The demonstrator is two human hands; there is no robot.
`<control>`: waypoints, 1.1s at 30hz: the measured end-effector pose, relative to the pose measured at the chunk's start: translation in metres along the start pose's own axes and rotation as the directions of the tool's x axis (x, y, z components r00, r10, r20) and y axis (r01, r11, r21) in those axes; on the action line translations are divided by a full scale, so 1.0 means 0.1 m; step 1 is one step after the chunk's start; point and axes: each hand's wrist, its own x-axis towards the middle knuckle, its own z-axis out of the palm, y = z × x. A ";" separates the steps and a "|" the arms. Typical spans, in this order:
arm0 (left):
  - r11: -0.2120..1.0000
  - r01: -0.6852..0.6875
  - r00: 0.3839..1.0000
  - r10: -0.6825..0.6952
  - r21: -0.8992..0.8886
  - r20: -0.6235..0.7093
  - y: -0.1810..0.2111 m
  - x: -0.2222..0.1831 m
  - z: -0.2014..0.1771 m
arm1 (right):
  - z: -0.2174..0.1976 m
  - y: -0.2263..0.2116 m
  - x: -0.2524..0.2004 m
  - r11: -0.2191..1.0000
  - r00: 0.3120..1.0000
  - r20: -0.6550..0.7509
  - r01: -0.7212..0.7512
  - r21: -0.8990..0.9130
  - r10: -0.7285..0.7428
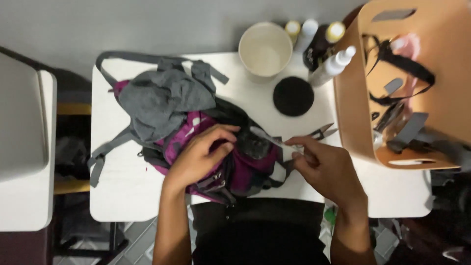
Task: The person applies a substance to the seams of a purple and grey backpack using a small spatula, spreading it along the edges of the pockets and straps.
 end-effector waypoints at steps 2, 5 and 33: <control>0.995 -0.044 0.984 0.059 0.091 -0.170 0.21 -0.07 -0.14 | -0.09 -0.18 0.17 0.996 0.993 -0.098 0.051 -0.075 -0.059; 0.883 0.183 0.901 0.025 0.432 -0.432 0.33 -0.15 -0.35 | -0.14 -0.47 0.48 0.947 0.934 -0.256 0.181 -0.265 -0.250; 0.768 0.400 0.883 -0.469 0.500 0.013 0.49 0.51 0.02 | -0.17 0.02 -0.46 0.839 0.883 -0.383 0.411 0.356 -0.270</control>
